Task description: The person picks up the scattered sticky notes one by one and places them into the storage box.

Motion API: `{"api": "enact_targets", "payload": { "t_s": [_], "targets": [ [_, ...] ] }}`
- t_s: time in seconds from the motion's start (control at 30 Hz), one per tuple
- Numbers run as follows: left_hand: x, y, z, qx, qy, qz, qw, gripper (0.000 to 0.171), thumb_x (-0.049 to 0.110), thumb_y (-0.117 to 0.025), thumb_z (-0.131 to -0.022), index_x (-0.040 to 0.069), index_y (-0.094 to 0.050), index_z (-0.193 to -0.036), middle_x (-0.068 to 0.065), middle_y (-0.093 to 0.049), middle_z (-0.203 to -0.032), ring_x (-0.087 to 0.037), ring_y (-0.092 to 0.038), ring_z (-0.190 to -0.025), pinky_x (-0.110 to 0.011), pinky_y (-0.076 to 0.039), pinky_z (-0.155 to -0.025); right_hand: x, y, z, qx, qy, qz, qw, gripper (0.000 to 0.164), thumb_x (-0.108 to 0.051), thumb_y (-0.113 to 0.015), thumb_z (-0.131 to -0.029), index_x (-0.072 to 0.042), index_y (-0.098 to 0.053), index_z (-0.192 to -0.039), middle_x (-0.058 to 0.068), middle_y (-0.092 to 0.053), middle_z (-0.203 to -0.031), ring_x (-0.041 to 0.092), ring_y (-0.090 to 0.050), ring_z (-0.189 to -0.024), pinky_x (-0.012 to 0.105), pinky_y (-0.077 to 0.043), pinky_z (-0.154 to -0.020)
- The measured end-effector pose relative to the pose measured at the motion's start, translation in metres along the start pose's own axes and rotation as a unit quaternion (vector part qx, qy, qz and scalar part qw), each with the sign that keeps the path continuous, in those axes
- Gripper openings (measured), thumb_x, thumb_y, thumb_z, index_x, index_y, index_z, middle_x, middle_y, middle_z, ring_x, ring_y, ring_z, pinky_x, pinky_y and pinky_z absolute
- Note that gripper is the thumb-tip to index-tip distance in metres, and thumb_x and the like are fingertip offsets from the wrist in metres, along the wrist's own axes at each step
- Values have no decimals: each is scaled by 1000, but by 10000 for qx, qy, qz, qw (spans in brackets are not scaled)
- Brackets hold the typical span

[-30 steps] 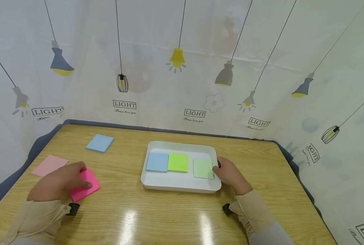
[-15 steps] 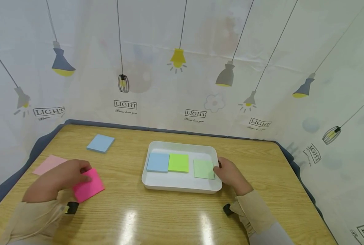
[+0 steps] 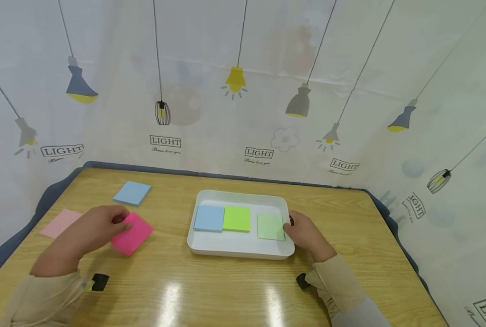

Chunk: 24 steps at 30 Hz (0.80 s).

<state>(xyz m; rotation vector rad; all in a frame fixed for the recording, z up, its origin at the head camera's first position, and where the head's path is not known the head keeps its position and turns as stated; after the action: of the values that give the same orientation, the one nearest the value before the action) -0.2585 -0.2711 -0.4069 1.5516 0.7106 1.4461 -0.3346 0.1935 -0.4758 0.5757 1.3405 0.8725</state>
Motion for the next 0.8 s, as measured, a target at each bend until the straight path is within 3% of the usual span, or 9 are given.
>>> {"api": "enact_targets", "payload": {
  "t_s": [0.2,0.43,0.6,0.8],
  "targets": [
    [11,0,-5,258,-75,332,9991,17,25,-58,-91,8,-58,-97,-1,-51,-74,-16,-42,-67,-33,-35,-59,0,-1,0,7,-53,5,10000,32,-18,-48,-92,-6,-54,-120,10,-61,-112,20,-51,-91,41,-47,-82],
    [23,-6,-11,412,192,1131,9925,33,33,-54,-93,7,-57,-112,-12,-62,-104,-22,-53,-89,-39,-47,-71,-1,-1,1,-5,-11,29,10000,32,-19,-47,-92,-5,-54,-121,10,-61,-112,20,-51,-92,41,-47,-82],
    [35,-15,-19,386,337,1937,9797,35,26,-55,-92,4,-54,-119,-17,-61,-112,-23,-56,-90,-39,-52,-71,0,0,0,23,24,59,10000,32,-19,-48,-92,-5,-54,-120,10,-61,-109,21,-51,-89,41,-47,-80],
    [55,-34,-37,273,305,2867,9572,34,21,-57,-91,2,-54,-118,-18,-58,-109,-22,-58,-86,-36,-55,-69,1,-1,-1,21,19,39,10000,32,-19,-48,-92,-6,-54,-120,9,-61,-108,20,-51,-88,39,-48,-79]
  ]
}}
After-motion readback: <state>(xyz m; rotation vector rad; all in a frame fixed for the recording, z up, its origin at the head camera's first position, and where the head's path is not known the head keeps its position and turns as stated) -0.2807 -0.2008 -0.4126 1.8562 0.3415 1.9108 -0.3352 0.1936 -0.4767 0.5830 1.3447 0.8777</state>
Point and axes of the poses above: each hand's wrist, its own z-axis away from the middle knuckle, its own y-axis out of the back of the hand, x = y × z, the point moved 7 cm from there along -z, towards the middle knuckle
